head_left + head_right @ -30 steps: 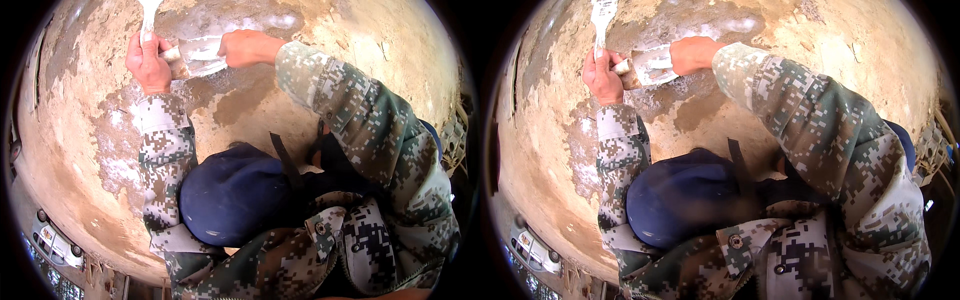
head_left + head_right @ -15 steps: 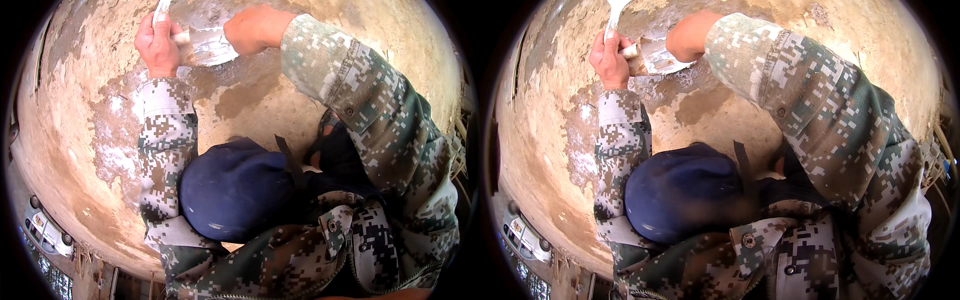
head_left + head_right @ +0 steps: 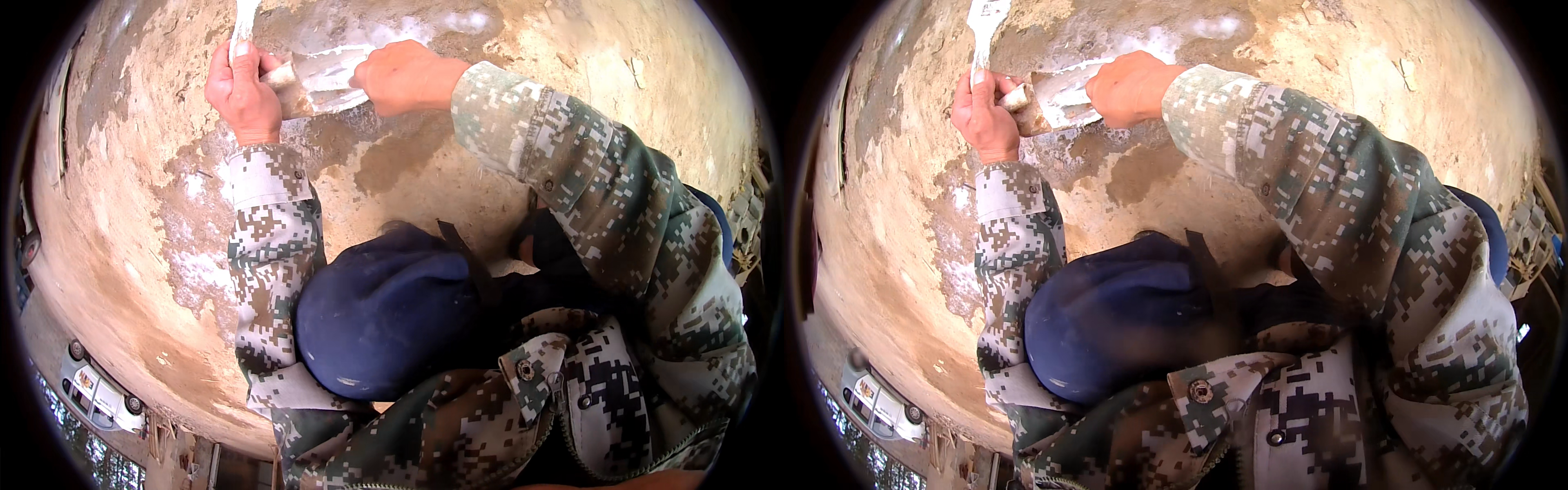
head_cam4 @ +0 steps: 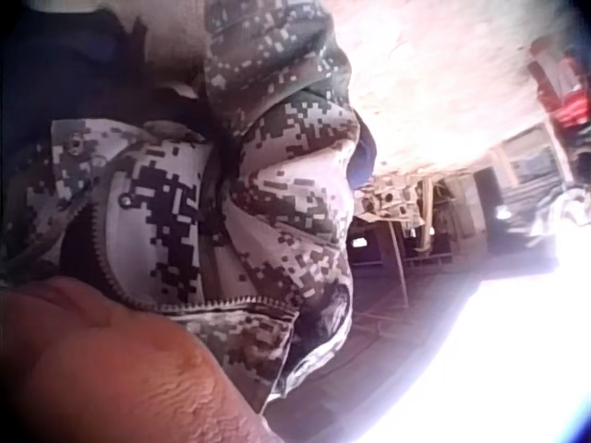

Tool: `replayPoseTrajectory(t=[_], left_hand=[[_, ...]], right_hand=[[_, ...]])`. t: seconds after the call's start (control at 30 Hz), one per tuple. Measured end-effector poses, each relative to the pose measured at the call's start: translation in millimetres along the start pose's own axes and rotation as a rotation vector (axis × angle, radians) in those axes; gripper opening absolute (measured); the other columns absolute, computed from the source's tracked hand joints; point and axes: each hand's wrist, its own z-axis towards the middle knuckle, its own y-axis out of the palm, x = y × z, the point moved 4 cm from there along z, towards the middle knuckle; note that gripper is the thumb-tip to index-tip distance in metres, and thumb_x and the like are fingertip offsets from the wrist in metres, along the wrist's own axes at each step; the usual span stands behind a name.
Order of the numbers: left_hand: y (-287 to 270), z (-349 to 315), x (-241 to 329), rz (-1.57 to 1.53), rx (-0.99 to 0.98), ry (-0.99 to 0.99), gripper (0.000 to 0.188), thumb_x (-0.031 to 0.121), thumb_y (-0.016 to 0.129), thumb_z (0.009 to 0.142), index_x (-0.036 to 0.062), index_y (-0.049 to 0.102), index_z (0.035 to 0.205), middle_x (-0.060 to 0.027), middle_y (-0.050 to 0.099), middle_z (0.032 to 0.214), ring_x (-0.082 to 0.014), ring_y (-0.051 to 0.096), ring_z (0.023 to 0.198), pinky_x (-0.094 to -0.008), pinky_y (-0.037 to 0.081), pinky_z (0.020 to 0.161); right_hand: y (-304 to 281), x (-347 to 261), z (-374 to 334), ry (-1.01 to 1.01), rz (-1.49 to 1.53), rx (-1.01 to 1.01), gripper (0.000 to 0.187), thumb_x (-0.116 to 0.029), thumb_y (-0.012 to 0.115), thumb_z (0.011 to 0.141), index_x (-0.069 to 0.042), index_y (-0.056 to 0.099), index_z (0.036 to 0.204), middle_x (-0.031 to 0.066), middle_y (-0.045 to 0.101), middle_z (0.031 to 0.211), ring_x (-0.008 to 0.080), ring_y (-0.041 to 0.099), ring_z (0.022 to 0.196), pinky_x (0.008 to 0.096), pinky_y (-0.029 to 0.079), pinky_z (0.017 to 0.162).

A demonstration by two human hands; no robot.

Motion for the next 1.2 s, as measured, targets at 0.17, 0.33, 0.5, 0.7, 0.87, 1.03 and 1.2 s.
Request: replayPoseTrajectory(t=[0.17,0.33,0.5,0.7,0.87,1.03,1.2], left_hand=[[15.0,-0.3,-5.4,-0.067,0.003,0.014,0.026,0.018,0.053,0.101,0.0000,0.060,0.084,-0.0027,0.060,0.067,-0.0085,0.050,0.061,-0.0236,0.038,0.057],[20.4,-1.2,0.8,-0.031,-0.036,0.012,0.027,0.019,0.053,0.102,0.0000,0.058,0.083,-0.0037,0.058,0.067,-0.0128,0.056,0.064,-0.0269,0.046,0.062],[14.8,-2.7,-2.1,0.033,-0.024,-0.038,0.028,0.021,0.052,0.103,0.0000,0.059,0.085,-0.0043,0.059,0.067,-0.0128,0.056,0.062,-0.0270,0.047,0.060],[11.0,-4.0,-1.5,0.195,-0.016,-0.022,0.028,0.022,0.054,0.103,-0.0003,0.059,0.087,-0.0042,0.059,0.068,-0.0132,0.058,0.064,-0.0282,0.051,0.065],[17.3,-3.0,3.5,0.068,-0.070,-0.011,0.029,0.021,0.053,0.103,-0.0009,0.058,0.085,-0.0034,0.055,0.065,-0.0159,0.061,0.066,-0.0328,0.055,0.074],[16.8,-4.1,5.1,0.092,-0.039,-0.012,0.030,0.022,0.052,0.103,-0.0011,0.057,0.084,-0.0036,0.055,0.066,-0.0150,0.060,0.066,-0.0335,0.056,0.073],[15.0,-2.2,3.2,0.055,-0.049,-0.012,0.029,0.021,0.052,0.102,-0.0017,0.057,0.085,-0.0041,0.055,0.067,-0.0160,0.061,0.068,-0.0344,0.056,0.074]], right_hand=[[-31.8,19.9,-30.4,0.123,-0.111,-0.073,0.029,-0.012,0.063,0.080,-0.004,0.070,0.108,0.0171,0.073,0.101,0.0336,0.070,0.096,0.0416,0.057,0.081],[-10.8,13.7,-7.0,0.036,-0.033,0.059,0.027,-0.008,0.061,0.081,-0.004,0.071,0.107,0.0154,0.073,0.097,0.0338,0.070,0.094,0.0426,0.057,0.078],[12.5,13.1,-20.7,-0.017,-0.138,0.209,0.035,-0.006,0.064,0.079,0.004,0.065,0.113,0.0181,0.072,0.092,0.0317,0.071,0.088,0.0419,0.058,0.075],[29.6,21.4,-36.1,0.075,0.017,0.274,0.022,-0.007,0.058,0.084,0.001,0.068,0.102,0.0155,0.072,0.096,0.0308,0.072,0.091,0.0423,0.058,0.072],[44.2,-3.5,-13.0,0.032,0.167,0.390,0.028,-0.006,0.053,0.088,0.008,0.060,0.111,0.0198,0.072,0.085,0.0348,0.072,0.084,0.0445,0.058,0.072],[36.3,20.2,-39.4,0.215,0.318,0.289,0.023,-0.007,0.051,0.085,0.004,0.068,0.097,0.0224,0.072,0.088,0.0366,0.071,0.090,0.0466,0.056,0.080],[50.5,2.4,-24.4,0.201,0.337,0.354,0.025,-0.008,0.049,0.088,0.003,0.067,0.102,0.0217,0.072,0.087,0.0365,0.071,0.087,0.0472,0.056,0.077]])
